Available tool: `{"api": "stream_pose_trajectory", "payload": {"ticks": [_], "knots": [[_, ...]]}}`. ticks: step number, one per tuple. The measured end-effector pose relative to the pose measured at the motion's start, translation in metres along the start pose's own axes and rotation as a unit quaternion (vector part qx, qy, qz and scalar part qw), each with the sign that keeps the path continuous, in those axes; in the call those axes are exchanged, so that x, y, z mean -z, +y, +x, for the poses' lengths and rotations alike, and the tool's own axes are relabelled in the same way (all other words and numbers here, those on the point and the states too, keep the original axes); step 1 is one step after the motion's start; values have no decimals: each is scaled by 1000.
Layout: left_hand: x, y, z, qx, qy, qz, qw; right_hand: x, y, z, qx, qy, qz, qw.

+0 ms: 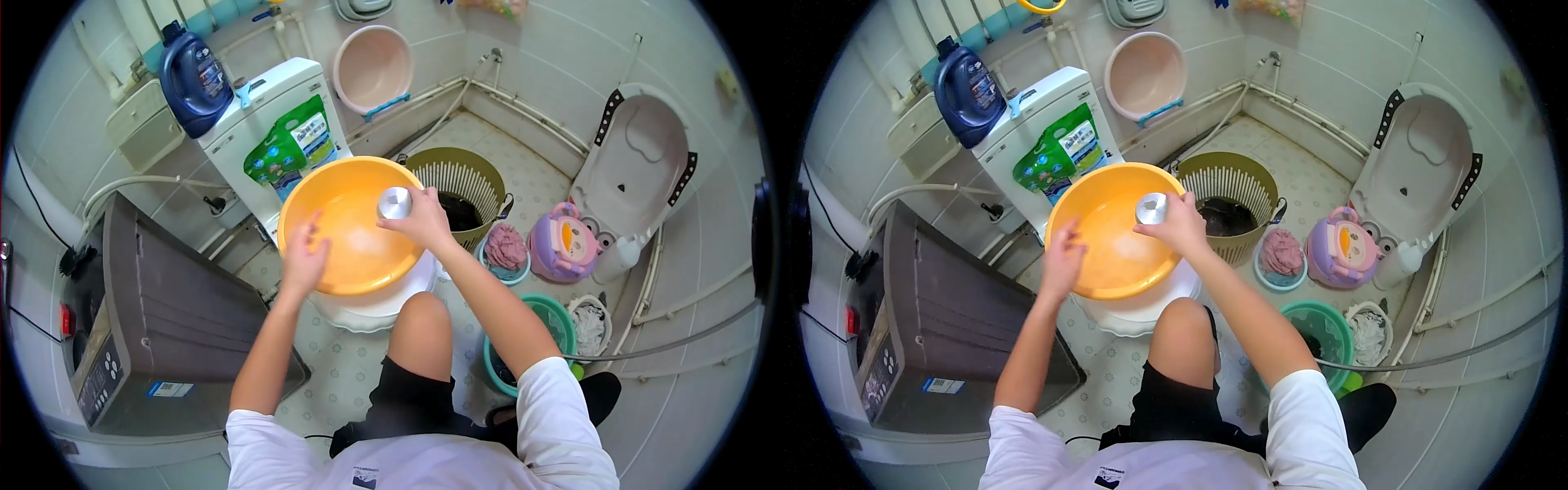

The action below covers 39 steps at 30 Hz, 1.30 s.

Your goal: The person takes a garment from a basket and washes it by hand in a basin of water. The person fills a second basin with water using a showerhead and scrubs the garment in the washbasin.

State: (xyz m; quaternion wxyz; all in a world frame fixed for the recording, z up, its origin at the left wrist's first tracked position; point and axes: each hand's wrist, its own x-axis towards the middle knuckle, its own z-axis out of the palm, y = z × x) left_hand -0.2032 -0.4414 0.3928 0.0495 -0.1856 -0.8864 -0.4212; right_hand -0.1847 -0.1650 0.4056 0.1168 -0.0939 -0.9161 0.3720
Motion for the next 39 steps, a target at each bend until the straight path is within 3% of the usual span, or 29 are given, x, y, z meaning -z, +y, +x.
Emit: {"api": "stream_pose_trajectory", "payload": {"ticks": [2,4,7,10,15,18,19,20,25,28,32,35,39], "knots": [[-35,35,-3,85,-59,-279,955,-6,-5,-1,6,15,-2,1000],[-56,63,3,269,-92,-429,857,0,-21,-10,16,5,-27,1000],[-82,67,19,306,-124,-544,771,-12,-19,-12,83,33,-35,995],[-96,79,24,247,-42,-591,767,-24,-15,-13,133,30,-5,991],[-97,54,40,233,21,-566,791,-29,-7,-11,174,-35,107,978],[-85,46,48,276,35,-579,766,-4,7,-27,264,-14,4,965],[-84,44,51,282,44,-588,757,8,15,-38,277,41,-38,959],[-86,39,55,289,49,-596,748,32,17,-47,241,25,-43,969],[-106,-19,75,286,-39,-672,682,168,80,-81,186,181,-201,944],[-112,-32,80,274,-36,-690,669,281,107,-114,140,280,-344,885],[-126,-38,95,293,-44,-730,616,437,105,-173,113,401,-490,765],[-131,-22,98,327,-47,-707,626,543,80,-217,58,466,-598,649],[-144,-20,105,350,-49,-684,638,658,38,-271,-28,511,-670,538]]}}
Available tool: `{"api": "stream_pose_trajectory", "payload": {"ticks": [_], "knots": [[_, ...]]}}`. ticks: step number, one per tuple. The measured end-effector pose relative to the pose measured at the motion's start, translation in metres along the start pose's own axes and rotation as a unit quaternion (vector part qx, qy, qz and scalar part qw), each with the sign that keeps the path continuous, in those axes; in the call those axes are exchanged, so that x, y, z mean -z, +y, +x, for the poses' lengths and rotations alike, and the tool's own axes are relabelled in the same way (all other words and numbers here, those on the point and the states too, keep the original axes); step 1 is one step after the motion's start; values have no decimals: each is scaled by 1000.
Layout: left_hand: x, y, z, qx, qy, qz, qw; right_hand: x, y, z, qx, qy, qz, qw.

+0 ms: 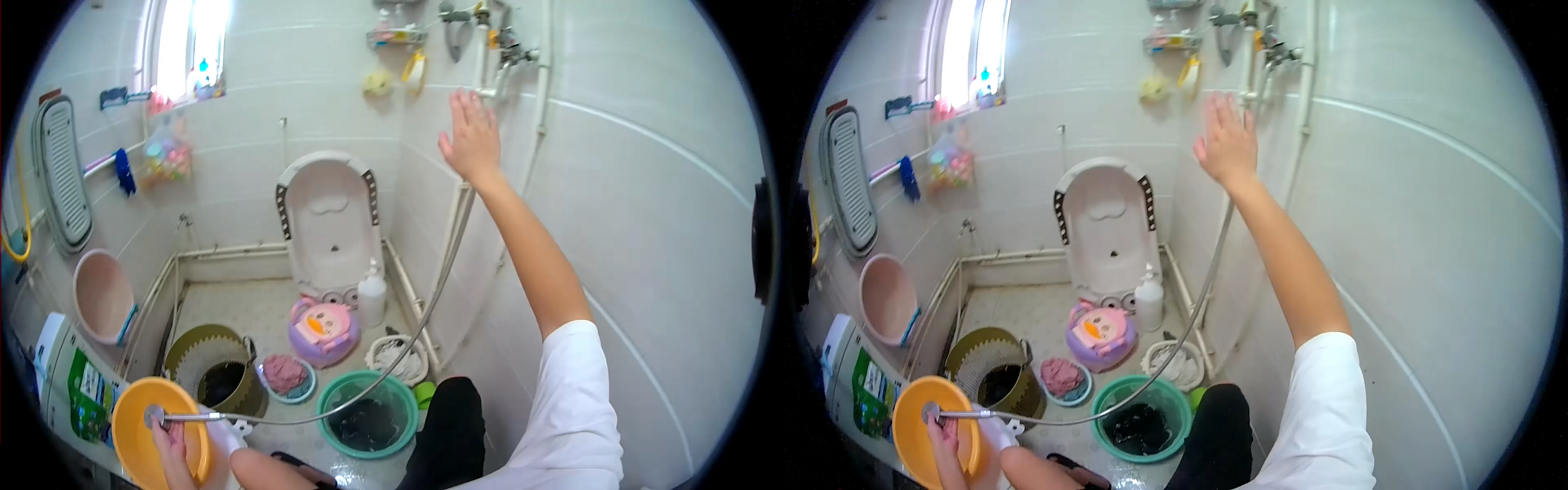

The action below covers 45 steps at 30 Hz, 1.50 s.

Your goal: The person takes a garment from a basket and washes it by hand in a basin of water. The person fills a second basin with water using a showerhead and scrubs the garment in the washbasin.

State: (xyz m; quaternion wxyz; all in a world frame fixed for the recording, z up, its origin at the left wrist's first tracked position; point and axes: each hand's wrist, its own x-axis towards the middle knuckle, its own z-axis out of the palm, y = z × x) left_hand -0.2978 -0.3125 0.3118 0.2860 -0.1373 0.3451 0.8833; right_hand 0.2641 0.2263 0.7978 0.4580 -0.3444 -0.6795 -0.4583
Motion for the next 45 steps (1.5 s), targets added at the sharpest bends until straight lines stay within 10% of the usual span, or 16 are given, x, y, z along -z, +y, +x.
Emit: {"api": "stream_pose_trajectory", "payload": {"ticks": [20,23,28,36,44,45], "knots": [[-47,-38,16,45,-10,-11,999,66,83,137,-125,-202,-171,956],[-61,-38,6,32,-37,-10,999,29,95,110,-40,65,-228,971],[-110,-58,-10,-5,-97,114,989,0,-3,6,29,-8,87,996],[-209,-202,-84,8,-167,244,955,9,-226,-311,-31,-466,409,784],[-207,-343,-68,186,-258,269,909,16,-297,-461,-199,-493,533,659],[-211,-353,-69,200,-254,275,905,13,-291,-466,-271,-560,567,540]]}}
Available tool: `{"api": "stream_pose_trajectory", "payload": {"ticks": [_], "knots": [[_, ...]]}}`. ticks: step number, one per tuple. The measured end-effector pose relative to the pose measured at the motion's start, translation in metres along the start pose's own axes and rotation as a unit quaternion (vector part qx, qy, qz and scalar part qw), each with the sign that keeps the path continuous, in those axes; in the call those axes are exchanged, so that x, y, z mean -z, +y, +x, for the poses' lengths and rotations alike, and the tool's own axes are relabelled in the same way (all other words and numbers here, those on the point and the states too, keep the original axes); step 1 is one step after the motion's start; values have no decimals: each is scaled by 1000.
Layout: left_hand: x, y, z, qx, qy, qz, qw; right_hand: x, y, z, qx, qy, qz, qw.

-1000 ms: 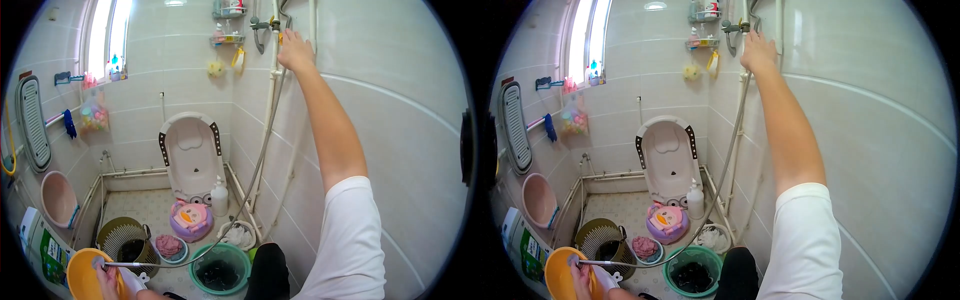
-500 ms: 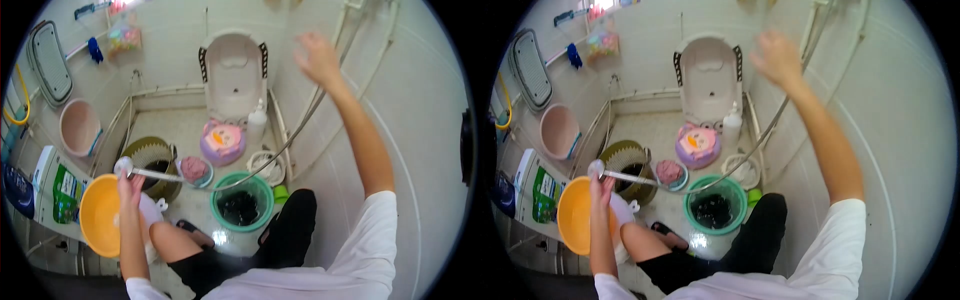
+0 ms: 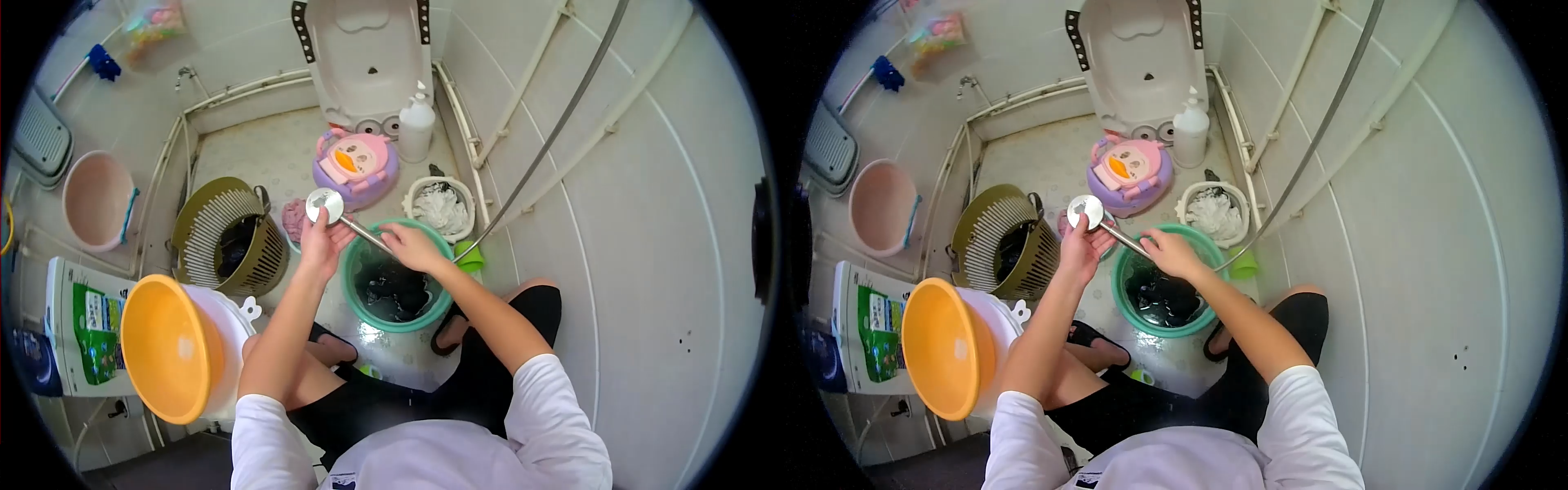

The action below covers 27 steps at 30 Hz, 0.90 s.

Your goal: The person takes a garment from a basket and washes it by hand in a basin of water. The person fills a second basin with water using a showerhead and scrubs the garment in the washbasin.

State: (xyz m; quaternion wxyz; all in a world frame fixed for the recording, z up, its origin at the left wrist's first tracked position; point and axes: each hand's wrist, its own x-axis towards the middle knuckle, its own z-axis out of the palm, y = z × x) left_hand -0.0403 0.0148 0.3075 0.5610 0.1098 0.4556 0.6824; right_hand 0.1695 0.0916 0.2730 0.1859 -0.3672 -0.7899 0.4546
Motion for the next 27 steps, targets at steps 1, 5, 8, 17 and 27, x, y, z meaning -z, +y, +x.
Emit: {"api": "stream_pose_trajectory", "payload": {"ticks": [1,5,8,17,27], "knots": [[-7,-4,6,7,1,1,1000,7,7,-1,-88,-73,108,988],[-35,-5,25,47,-10,-15,999,16,14,-8,-98,-32,150,983],[-45,-3,28,75,-4,46,996,24,38,4,-69,76,66,993],[-22,-2,17,79,20,209,974,71,189,69,-268,243,-155,919],[1,2,13,125,10,251,960,49,328,59,-406,238,-173,865]]}}
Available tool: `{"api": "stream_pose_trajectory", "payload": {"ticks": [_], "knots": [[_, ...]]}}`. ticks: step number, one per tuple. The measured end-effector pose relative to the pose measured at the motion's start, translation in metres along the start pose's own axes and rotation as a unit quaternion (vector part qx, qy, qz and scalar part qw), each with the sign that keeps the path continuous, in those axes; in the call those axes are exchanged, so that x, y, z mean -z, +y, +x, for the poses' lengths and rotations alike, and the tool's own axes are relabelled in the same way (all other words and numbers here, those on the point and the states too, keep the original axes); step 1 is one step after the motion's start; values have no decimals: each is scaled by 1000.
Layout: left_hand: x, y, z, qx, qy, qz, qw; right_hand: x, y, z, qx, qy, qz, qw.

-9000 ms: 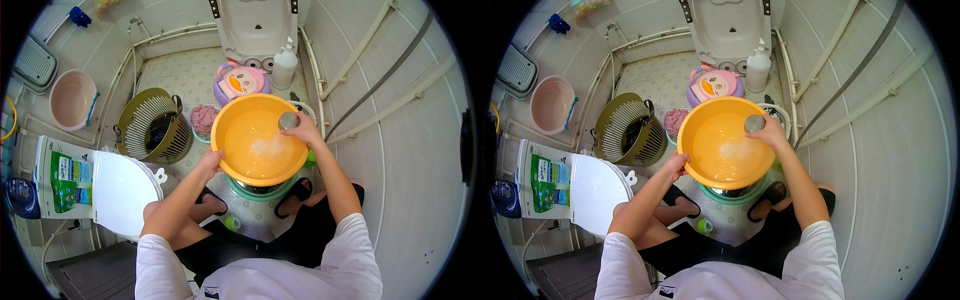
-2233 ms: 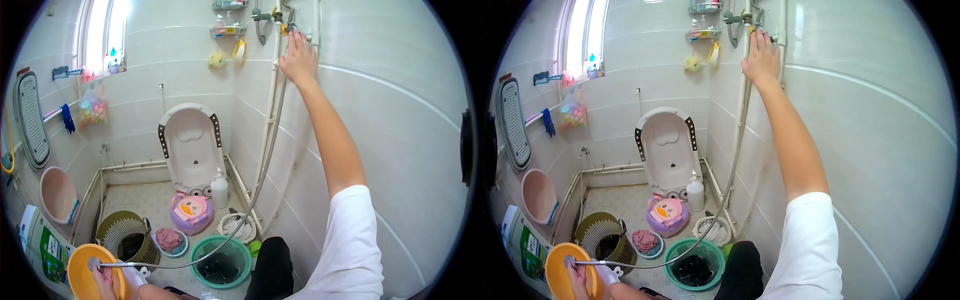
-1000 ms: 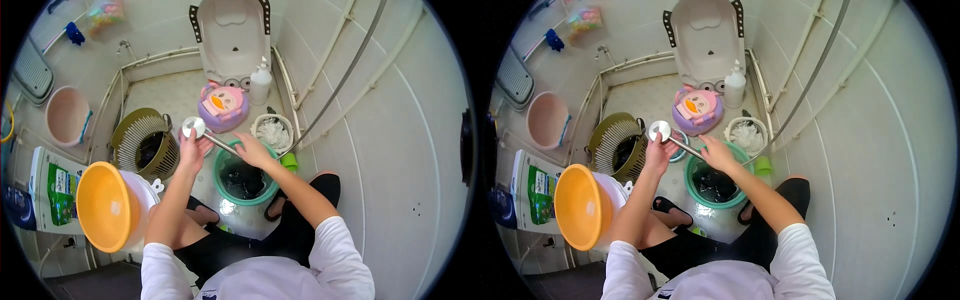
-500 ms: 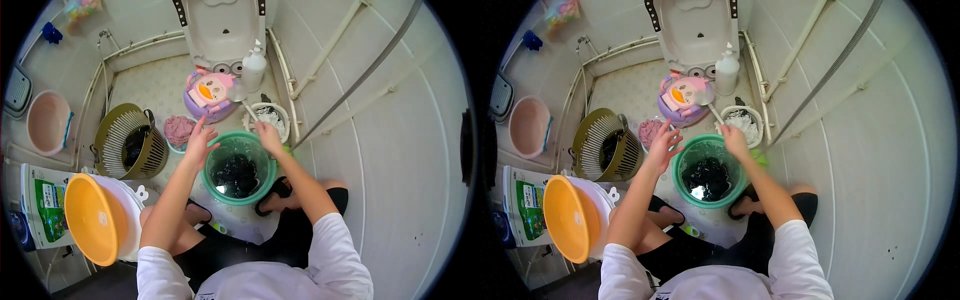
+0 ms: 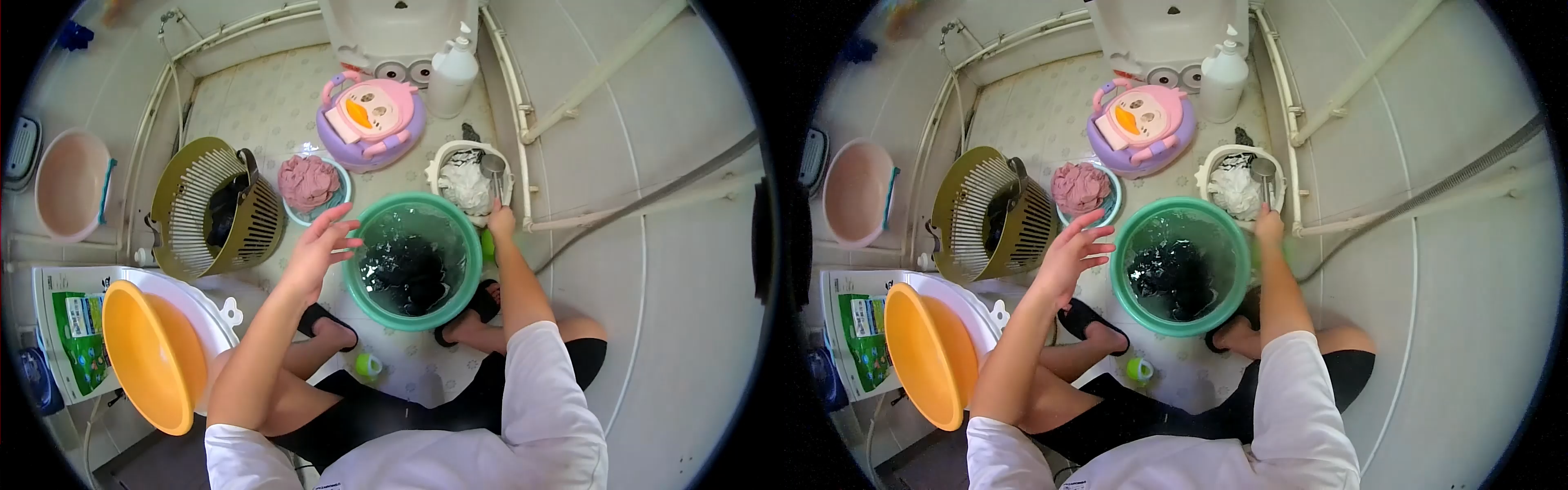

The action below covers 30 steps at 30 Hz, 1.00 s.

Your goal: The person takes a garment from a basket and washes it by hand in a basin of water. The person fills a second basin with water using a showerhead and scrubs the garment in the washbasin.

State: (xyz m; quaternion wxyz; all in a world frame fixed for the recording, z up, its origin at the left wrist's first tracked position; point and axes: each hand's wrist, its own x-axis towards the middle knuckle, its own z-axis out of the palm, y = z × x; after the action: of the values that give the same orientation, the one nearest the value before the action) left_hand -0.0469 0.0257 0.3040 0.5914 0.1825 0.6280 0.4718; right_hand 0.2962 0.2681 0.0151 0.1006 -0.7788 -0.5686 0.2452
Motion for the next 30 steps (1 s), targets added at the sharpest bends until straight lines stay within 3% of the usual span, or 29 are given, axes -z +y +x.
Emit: {"api": "stream_pose_trajectory", "payload": {"ticks": [3,6,9,14,17,19,23,30], "knots": [[-2,2,-3,7,-26,-12,1000,-13,12,-11,14,-8,35,999],[-2,1,-2,0,-37,-10,999,-18,17,-30,89,31,56,994],[-1,2,-2,-4,-32,-8,999,-21,9,-72,143,163,-33,976],[2,-3,-4,-15,-25,3,1000,-41,-16,-172,362,-17,-104,926],[1,-6,-9,-11,-20,18,1000,-49,-22,-225,455,-28,-207,866],[0,-9,-13,-12,-25,19,999,-56,-25,-247,370,-157,-224,888],[-3,-6,-18,-22,-49,23,998,-83,-26,-248,296,-217,-255,894],[6,-4,-11,-47,-48,26,997,-49,-61,-253,343,-208,-151,903]]}}
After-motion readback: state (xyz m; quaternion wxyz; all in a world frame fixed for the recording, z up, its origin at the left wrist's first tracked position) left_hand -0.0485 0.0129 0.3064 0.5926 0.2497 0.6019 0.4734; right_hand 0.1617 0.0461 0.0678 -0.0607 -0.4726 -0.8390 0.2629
